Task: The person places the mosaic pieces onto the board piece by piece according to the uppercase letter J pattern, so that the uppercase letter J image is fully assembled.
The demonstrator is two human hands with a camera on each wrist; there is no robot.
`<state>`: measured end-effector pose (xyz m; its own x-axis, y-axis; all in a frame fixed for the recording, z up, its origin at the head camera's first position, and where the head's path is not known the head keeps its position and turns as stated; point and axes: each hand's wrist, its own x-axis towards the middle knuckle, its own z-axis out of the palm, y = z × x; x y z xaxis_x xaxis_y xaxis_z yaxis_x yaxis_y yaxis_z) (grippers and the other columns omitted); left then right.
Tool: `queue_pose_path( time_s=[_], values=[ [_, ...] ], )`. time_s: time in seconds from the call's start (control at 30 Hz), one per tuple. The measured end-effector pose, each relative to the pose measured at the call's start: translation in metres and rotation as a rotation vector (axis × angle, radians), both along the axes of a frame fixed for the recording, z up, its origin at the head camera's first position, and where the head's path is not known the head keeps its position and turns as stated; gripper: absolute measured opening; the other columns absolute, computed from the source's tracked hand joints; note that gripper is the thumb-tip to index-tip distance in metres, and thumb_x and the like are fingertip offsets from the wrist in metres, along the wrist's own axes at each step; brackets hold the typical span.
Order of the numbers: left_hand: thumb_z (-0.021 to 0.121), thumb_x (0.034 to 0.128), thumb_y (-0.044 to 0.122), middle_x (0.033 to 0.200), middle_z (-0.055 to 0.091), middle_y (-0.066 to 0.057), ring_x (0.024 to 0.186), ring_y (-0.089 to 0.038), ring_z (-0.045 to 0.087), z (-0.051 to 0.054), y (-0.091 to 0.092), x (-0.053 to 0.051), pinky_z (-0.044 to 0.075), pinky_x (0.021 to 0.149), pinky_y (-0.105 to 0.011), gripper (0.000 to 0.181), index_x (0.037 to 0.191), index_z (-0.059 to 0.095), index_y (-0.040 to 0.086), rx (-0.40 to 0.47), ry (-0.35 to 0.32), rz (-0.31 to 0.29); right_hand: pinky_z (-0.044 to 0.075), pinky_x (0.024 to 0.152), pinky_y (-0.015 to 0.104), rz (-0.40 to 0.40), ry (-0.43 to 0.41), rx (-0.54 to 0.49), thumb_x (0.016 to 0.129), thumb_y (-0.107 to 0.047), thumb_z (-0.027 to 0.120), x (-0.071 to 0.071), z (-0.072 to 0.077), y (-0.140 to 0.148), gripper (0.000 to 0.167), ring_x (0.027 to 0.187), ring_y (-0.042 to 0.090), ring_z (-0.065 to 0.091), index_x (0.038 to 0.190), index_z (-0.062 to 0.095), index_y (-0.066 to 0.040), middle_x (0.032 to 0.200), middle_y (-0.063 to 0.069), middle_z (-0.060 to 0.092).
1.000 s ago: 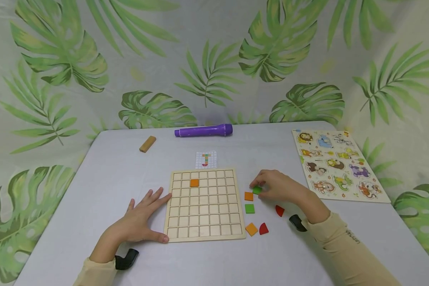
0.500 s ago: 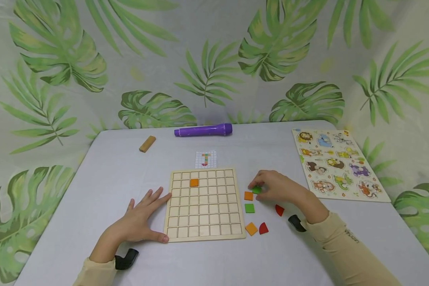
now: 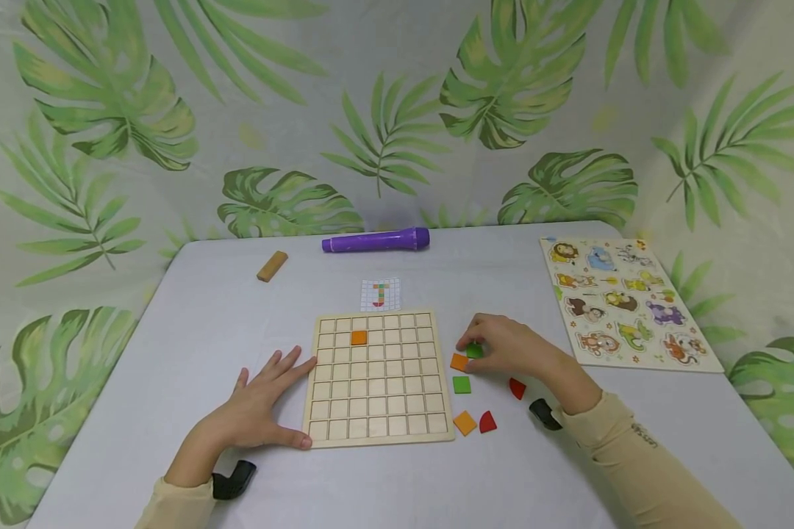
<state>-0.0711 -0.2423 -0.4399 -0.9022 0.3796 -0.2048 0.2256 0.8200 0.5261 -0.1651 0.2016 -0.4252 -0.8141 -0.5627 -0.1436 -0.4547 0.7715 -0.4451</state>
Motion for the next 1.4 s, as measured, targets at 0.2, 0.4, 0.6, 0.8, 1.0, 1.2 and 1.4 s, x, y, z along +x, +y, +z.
queue_pose_path(
  time_s=[0.2,0.4,0.6,0.8,1.0,1.2,1.4],
  values=[
    [0.095,0.0640,0.066,0.181,0.017,-0.012,0.165,-0.051,0.009,-0.001,-0.001,0.000,-0.002,0.115,-0.088,0.127,0.170,0.034,0.031,0.005,0.000,0.000,0.055,0.098,0.043,-0.015,-0.003,0.016,0.088,-0.028,0.091,0.002,0.000,-0.003,0.027,0.104,0.015,0.065,0.112,0.083,-0.019,0.115,-0.003,0.069],
    [0.095,0.0642,0.066,0.181,0.017,-0.012,0.165,-0.050,0.008,-0.002,-0.001,0.000,-0.003,0.116,-0.087,0.127,0.170,0.033,0.031,0.013,-0.004,0.001,0.056,0.098,0.044,-0.022,0.006,0.028,0.086,-0.031,0.092,0.004,0.000,-0.007,0.027,0.105,0.016,0.064,0.110,0.083,-0.021,0.115,-0.004,0.068],
    [0.095,0.0641,0.066,0.181,0.017,-0.012,0.165,-0.050,0.008,-0.002,-0.001,0.000,-0.002,0.116,-0.087,0.127,0.170,0.033,0.031,0.007,-0.002,0.001,0.056,0.096,0.045,-0.014,0.022,0.037,0.088,-0.030,0.090,0.004,0.000,-0.008,0.021,0.105,0.016,0.065,0.107,0.083,-0.022,0.116,-0.003,0.069],
    [0.095,0.0639,0.067,0.180,0.018,-0.012,0.165,-0.050,0.009,-0.001,0.000,0.001,-0.001,0.117,-0.087,0.127,0.170,0.034,0.031,-0.003,0.006,0.000,0.056,0.095,0.044,-0.012,0.040,0.052,0.089,-0.030,0.089,0.004,-0.002,-0.009,0.020,0.106,0.017,0.065,0.106,0.083,-0.022,0.116,-0.003,0.069],
    [0.095,0.0637,0.068,0.180,0.019,-0.013,0.165,-0.051,0.011,0.001,0.002,0.001,0.002,0.117,-0.087,0.127,0.169,0.035,0.029,-0.025,0.016,-0.005,0.056,0.094,0.044,-0.005,0.068,0.075,0.088,-0.031,0.089,0.003,-0.004,-0.011,0.021,0.106,0.019,0.065,0.106,0.083,-0.023,0.117,-0.002,0.070],
    [0.094,0.0638,0.069,0.180,0.019,-0.013,0.165,-0.051,0.011,0.002,0.003,0.000,0.003,0.116,-0.088,0.127,0.169,0.035,0.029,-0.049,0.023,-0.009,0.056,0.095,0.045,-0.001,0.106,0.078,0.090,-0.027,0.085,0.001,-0.003,-0.010,0.018,0.106,0.020,0.067,0.107,0.084,-0.021,0.116,-0.002,0.073],
    [0.093,0.0631,0.071,0.179,0.019,-0.014,0.164,-0.052,0.012,0.002,0.003,0.000,0.006,0.115,-0.089,0.129,0.170,0.034,0.030,-0.070,0.035,-0.012,0.058,0.096,0.044,0.001,0.129,0.057,0.092,-0.029,0.086,-0.004,0.001,-0.009,0.023,0.105,0.018,0.070,0.111,0.084,-0.017,0.111,-0.004,0.076]
  ],
)
